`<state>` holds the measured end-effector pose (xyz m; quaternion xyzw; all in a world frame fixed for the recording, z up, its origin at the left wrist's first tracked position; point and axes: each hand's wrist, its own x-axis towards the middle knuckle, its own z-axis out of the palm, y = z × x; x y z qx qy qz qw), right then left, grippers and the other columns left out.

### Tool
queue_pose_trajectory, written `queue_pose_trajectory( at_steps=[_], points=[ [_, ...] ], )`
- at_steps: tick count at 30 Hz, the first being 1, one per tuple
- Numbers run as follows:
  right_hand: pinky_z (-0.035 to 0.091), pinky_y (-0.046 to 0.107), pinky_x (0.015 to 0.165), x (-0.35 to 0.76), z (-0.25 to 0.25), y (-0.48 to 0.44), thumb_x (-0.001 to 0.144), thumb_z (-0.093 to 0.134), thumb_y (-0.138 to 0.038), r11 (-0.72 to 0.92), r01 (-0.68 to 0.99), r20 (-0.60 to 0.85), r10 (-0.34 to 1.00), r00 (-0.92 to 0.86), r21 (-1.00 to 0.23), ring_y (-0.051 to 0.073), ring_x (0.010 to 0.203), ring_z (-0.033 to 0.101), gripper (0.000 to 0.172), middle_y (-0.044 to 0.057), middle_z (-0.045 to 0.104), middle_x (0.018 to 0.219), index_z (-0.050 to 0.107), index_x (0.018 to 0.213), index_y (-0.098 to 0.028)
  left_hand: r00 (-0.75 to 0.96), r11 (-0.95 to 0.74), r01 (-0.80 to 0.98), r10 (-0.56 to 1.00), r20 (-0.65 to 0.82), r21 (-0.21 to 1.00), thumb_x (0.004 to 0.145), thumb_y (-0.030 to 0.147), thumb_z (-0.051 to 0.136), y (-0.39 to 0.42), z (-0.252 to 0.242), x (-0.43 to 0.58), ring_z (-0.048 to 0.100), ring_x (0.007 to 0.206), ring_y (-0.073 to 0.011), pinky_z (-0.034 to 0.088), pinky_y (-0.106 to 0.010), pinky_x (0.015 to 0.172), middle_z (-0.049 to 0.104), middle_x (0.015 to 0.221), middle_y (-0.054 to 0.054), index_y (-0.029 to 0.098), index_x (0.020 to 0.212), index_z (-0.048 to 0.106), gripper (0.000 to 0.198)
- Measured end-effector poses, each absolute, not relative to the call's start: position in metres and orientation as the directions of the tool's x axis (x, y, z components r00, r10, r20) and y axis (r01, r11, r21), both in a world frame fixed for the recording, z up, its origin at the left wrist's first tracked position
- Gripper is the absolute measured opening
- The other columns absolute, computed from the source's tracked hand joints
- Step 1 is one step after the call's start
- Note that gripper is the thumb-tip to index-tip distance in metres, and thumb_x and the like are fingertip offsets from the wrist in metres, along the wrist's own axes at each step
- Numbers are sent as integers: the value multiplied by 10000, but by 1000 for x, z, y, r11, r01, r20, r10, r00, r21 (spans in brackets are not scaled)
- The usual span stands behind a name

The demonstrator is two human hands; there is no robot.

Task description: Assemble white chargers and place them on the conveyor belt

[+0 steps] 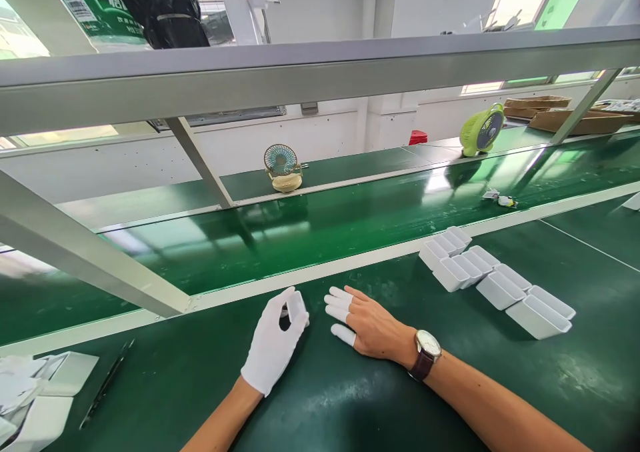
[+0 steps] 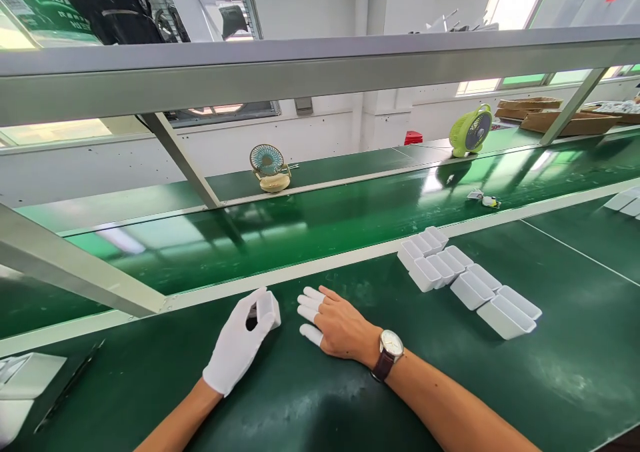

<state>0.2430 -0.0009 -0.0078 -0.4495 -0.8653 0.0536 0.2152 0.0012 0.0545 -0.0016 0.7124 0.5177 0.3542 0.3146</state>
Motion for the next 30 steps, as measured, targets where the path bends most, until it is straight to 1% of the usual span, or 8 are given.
queue_pose_trajectory(
  at_steps=[5, 8, 11, 13, 18, 24, 27, 30],
  points=[
    [212, 414, 1255, 247, 1, 9, 1043, 467, -362, 719, 614, 245, 691, -680, -326, 187, 1473, 363, 447, 45, 588, 1443, 457, 1478, -264, 223, -266, 497, 959, 175, 826, 864, 439, 632, 56, -5, 2, 662, 1093, -304, 537, -513, 960, 672, 1223, -140, 190, 1312, 591, 514],
    [233, 437, 1246, 253, -1, 36, 1020, 516, -397, 697, 672, 225, 717, -660, -252, 209, 1455, 398, 476, 28, 566, 1467, 451, 1483, -307, 230, -277, 474, 955, 186, 836, 861, 443, 642, 57, -5, 2, 666, 1095, -299, 539, -497, 962, 668, 1243, -144, 190, 1311, 593, 518],
    [245, 535, 1221, 257, -2, 64, 1014, 526, -383, 463, 871, 282, 868, -409, -162, 299, 1411, 457, 467, 155, 579, 1433, 521, 1434, -178, 239, -284, 484, 953, 187, 828, 869, 427, 627, 57, -4, 2, 662, 1106, -293, 536, -493, 971, 648, 1292, -142, 196, 1315, 591, 503],
    [226, 595, 1206, 254, -1, 71, 1038, 463, -331, 377, 916, 318, 893, -319, -139, 345, 1423, 427, 445, 246, 559, 1418, 547, 1393, -76, 250, -290, 486, 950, 187, 824, 878, 424, 610, 58, -3, 1, 660, 1110, -290, 536, -493, 975, 638, 1309, -141, 194, 1325, 581, 504],
    [288, 517, 1213, 237, -2, 42, 1040, 453, -387, 508, 857, 286, 836, -467, -86, 302, 1420, 439, 429, 189, 560, 1435, 597, 1350, -128, 271, -328, 470, 937, 219, 819, 876, 438, 609, 58, -5, 1, 674, 1085, -277, 547, -478, 967, 663, 1266, -112, 208, 1284, 599, 469],
    [337, 534, 1198, 232, -4, 6, 1043, 444, -344, 587, 807, 262, 790, -554, -61, 323, 1411, 447, 430, 202, 572, 1409, 551, 1381, -101, 177, -307, 442, 951, 254, 843, 840, 412, 647, 55, -5, 3, 633, 1167, -293, 548, -480, 972, 601, 1346, -129, 209, 1322, 555, 531],
    [364, 528, 1189, 229, -6, -1, 1031, 468, -320, 590, 804, 298, 781, -548, -68, 338, 1410, 446, 410, 211, 570, 1405, 567, 1356, -91, 154, -240, 450, 970, 190, 860, 798, 402, 691, 54, -5, 4, 640, 1145, -293, 539, -487, 985, 562, 1383, -146, 188, 1372, 498, 642],
    [367, 547, 1188, 225, -12, -5, 1017, 496, -297, 613, 785, 349, 757, -552, -89, 346, 1430, 417, 427, 217, 559, 1419, 542, 1382, -81, 174, -197, 463, 976, 130, 864, 813, 388, 674, 53, -5, 6, 646, 1115, -278, 514, -492, 1016, 599, 1325, -139, 169, 1367, 487, 625]
  ],
)
